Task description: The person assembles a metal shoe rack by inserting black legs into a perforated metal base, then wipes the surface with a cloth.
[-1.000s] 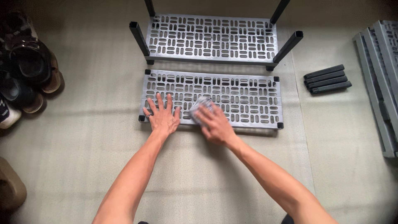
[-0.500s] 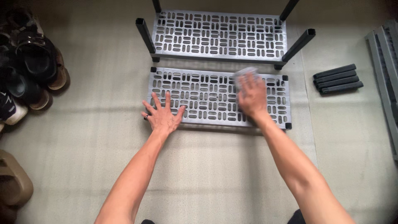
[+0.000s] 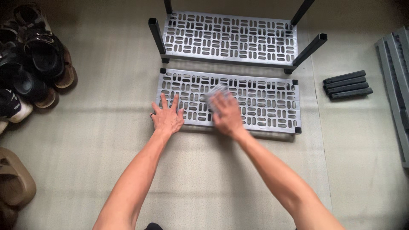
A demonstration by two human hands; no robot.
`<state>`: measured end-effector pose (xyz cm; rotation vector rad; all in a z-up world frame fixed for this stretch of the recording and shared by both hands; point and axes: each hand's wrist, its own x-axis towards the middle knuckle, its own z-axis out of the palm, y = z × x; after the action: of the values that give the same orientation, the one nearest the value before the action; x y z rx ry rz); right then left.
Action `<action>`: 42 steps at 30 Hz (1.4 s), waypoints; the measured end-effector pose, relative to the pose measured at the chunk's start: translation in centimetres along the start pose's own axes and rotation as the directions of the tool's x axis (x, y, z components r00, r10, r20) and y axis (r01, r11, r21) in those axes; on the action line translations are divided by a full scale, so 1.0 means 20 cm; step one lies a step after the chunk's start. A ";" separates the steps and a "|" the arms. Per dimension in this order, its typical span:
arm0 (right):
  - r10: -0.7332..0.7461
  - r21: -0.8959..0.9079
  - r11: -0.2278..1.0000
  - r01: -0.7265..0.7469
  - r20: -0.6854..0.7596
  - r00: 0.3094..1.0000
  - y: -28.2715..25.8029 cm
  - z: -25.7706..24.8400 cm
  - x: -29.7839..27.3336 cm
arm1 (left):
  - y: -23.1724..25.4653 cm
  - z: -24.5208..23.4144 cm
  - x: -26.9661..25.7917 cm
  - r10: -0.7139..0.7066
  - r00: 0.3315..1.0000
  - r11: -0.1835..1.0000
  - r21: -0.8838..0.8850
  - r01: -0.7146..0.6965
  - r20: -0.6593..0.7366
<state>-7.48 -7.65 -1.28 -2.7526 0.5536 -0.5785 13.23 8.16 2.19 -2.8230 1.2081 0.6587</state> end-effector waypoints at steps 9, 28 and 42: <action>-0.344 0.113 0.938 0.328 0.179 0.922 -0.08 -0.03 -0.09 | -0.13 -0.01 -0.02 -0.098 0.988 0.951 -0.304 0.057 -0.120; 0.286 -0.203 0.937 -0.284 -0.024 0.958 0.35 0.05 0.16 | -0.11 0.07 0.00 -0.031 0.976 0.925 -0.376 -0.053 -0.214; -0.289 0.112 0.957 0.269 0.240 0.927 -0.26 0.05 0.07 | -0.22 0.06 -0.02 0.060 0.985 0.941 -0.321 -0.110 -0.161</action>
<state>-4.23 -3.53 0.11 -2.7894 0.0773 -0.2879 15.65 11.77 0.46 -3.1584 1.3678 0.7272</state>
